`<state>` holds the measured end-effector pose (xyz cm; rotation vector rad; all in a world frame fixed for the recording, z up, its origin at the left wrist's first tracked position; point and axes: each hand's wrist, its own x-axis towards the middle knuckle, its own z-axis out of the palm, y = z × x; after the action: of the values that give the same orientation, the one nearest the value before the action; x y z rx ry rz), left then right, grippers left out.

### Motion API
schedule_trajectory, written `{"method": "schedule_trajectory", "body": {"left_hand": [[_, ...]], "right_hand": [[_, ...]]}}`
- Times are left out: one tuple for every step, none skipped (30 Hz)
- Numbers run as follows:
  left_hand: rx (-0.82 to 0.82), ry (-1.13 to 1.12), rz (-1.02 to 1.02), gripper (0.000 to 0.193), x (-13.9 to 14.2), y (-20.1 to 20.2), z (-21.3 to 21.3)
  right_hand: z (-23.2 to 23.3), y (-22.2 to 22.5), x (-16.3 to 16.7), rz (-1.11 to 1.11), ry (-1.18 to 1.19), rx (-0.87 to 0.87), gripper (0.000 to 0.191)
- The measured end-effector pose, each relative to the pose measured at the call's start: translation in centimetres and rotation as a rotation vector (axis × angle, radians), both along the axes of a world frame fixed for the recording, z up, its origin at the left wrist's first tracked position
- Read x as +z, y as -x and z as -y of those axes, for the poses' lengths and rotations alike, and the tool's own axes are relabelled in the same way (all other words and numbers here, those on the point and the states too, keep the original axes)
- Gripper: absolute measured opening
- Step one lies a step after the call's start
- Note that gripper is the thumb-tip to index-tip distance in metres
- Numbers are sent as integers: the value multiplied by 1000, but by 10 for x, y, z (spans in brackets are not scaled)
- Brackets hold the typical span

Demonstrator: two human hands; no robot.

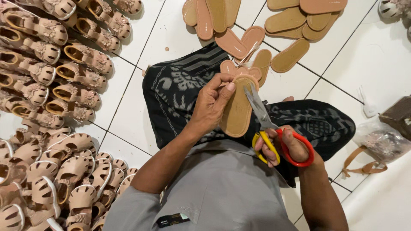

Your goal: The person sits on the workshop floor and uses scissors to trim excess material from the edge of a foam sandal insole, rotating the insole to trim around its outline, then places the finished insole on the floor with a pile of other insoles and picks up the next one.

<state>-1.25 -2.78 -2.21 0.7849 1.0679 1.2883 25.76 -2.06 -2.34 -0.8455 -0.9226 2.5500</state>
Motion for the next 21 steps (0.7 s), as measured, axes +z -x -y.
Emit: {"method": "schedule_trajectory", "body": {"left_hand": [[17,-4,-12,24,0,0,0],[14,10,-59,24,1,0,1],[7,25,-107,24,1,0,2],[-2,41,-155,24,2,0,3],[-7,40,-130,24,3,0,4],[-13,35,-105,24,4,0,4],[-17,29,-79,24,5,-1,4],[-14,27,-88,24,5,-1,5],[-7,23,-98,24,6,-1,5],[1,20,-108,24,6,-2,5],[9,21,-124,24,6,-2,5],[16,23,-139,24,6,-3,4],[22,24,-154,24,6,-3,4],[28,29,-171,24,6,-4,4],[34,37,-186,23,5,-4,4],[41,42,-202,23,4,-4,4],[55,43,-215,23,3,-3,4],[67,45,-227,23,1,-4,5],[81,48,-240,22,-2,-4,6],[99,54,-170,23,-5,-4,6],[117,62,-100,23,-9,-5,6]], "right_hand": [[1,1,-4,29,22,-3,76],[2,1,-7,0,10,8,79],[3,1,-10,-28,0,16,82],[4,2,-11,-57,-9,22,86],[5,2,-12,-67,-23,24,88],[5,1,-13,-77,-42,26,91],[5,1,-13,-84,-61,29,95],[5,1,-13,-67,-58,25,95],[5,1,-13,-51,-58,24,96],[4,1,-13,-35,-56,24,97],[4,1,-14,-56,-57,24,96],[5,2,-15,-76,-59,23,96],[5,2,-15,-97,-61,22,95],[5,3,-15,-72,-66,18,95],[6,3,-15,-46,-68,15,94],[6,4,-15,-20,-73,13,93],[7,6,-14,24,-89,-28,87],[8,8,-13,70,-104,-70,81],[9,10,-11,116,-118,-110,75],[8,14,-10,253,-349,-142,63],[8,19,-9,389,-581,-173,51]]}}
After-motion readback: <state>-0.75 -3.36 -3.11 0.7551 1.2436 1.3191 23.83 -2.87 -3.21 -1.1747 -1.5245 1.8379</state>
